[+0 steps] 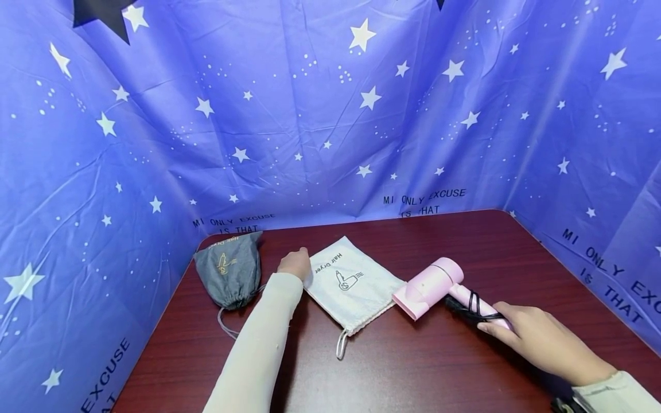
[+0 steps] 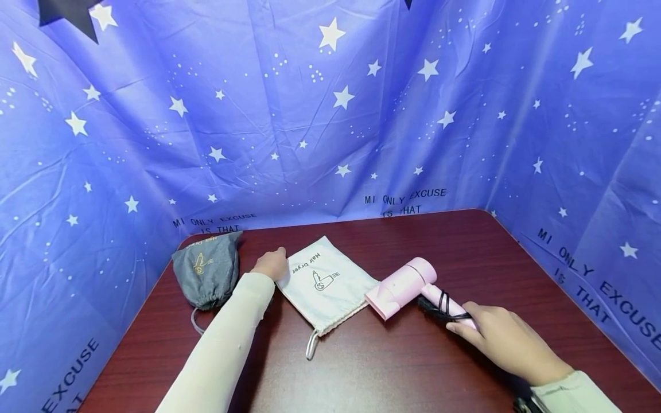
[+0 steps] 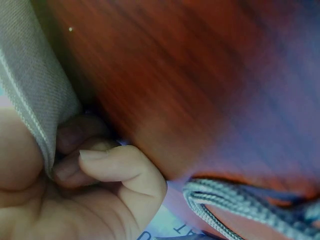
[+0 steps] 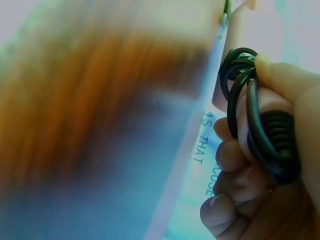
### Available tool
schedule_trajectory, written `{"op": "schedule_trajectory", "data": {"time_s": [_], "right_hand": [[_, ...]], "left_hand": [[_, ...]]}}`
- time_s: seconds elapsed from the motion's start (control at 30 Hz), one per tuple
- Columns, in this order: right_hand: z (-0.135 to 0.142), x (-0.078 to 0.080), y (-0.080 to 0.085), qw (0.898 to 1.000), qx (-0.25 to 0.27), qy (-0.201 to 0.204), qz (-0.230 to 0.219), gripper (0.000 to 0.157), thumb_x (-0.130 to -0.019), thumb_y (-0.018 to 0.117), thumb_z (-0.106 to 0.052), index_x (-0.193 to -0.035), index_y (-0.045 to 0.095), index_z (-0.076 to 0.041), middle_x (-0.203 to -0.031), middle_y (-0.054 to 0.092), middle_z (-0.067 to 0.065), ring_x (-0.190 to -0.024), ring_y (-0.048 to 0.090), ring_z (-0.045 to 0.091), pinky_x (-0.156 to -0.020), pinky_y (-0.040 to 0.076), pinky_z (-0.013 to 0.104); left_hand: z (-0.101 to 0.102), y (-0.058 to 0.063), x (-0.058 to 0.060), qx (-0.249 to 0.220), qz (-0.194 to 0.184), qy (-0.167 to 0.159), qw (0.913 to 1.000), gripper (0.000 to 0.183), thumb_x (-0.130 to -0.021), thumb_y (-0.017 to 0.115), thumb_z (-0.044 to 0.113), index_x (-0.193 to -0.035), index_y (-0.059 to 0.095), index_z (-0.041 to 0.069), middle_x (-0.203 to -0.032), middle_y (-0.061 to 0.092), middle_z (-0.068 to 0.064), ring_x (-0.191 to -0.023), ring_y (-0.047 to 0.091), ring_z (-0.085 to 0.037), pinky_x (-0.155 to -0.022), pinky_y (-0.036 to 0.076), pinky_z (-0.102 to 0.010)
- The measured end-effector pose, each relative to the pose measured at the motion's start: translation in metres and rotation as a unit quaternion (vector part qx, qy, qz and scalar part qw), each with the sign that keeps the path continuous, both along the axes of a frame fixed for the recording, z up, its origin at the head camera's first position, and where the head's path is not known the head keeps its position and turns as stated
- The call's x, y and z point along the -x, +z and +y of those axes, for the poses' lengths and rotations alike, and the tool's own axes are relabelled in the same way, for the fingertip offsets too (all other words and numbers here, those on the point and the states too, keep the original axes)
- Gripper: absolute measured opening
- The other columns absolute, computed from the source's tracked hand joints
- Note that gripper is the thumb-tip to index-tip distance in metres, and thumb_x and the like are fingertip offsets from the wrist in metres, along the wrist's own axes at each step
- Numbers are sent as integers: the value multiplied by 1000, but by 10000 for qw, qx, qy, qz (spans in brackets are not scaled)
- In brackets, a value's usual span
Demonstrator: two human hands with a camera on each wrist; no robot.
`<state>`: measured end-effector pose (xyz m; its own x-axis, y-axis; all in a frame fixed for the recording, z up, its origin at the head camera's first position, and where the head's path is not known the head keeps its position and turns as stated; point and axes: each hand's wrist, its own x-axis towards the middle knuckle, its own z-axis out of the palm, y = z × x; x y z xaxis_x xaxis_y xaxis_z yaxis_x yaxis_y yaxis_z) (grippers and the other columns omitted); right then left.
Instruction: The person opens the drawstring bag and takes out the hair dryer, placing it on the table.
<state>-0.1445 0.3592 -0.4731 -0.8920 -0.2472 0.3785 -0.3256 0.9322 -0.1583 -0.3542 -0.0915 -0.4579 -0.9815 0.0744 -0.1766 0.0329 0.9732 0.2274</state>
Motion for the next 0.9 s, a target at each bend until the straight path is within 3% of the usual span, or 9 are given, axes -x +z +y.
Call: {"op": "schedule_trajectory", "data": {"time_s": [0.2, 0.53, 0.9], "right_hand": [[4, 5, 0, 9999, 20, -120, 93, 32, -88, 82, -42, -80, 53, -30, -62, 34, -17, -59, 37, 3, -54, 36, 32], [10, 13, -1, 9991, 137, -349, -208, 31, -91, 78, -42, -80, 56, -24, -61, 39, -11, -57, 41, 10, -53, 37, 36], [21, 22, -1, 9954, 226, -687, -629, 35, -97, 70, -49, -85, 61, -17, -63, 47, -6, -58, 48, 16, -53, 39, 41]], "left_hand": [[0, -1, 2, -27, 0, -15, 10000, 80, -89, 74, 7, -159, 35, 3, -127, 67, -23, -109, 67, -39, -90, 56, -47], [0, -2, 2, -62, 54, 21, 10000, 71, -92, 71, 8, -155, 40, 4, -125, 68, -23, -109, 67, -40, -92, 56, -48], [-1, -4, 8, -33, -26, -14, 10000, 78, -89, 74, 7, -158, 38, 4, -130, 66, -24, -109, 67, -40, -90, 56, -48]]}}
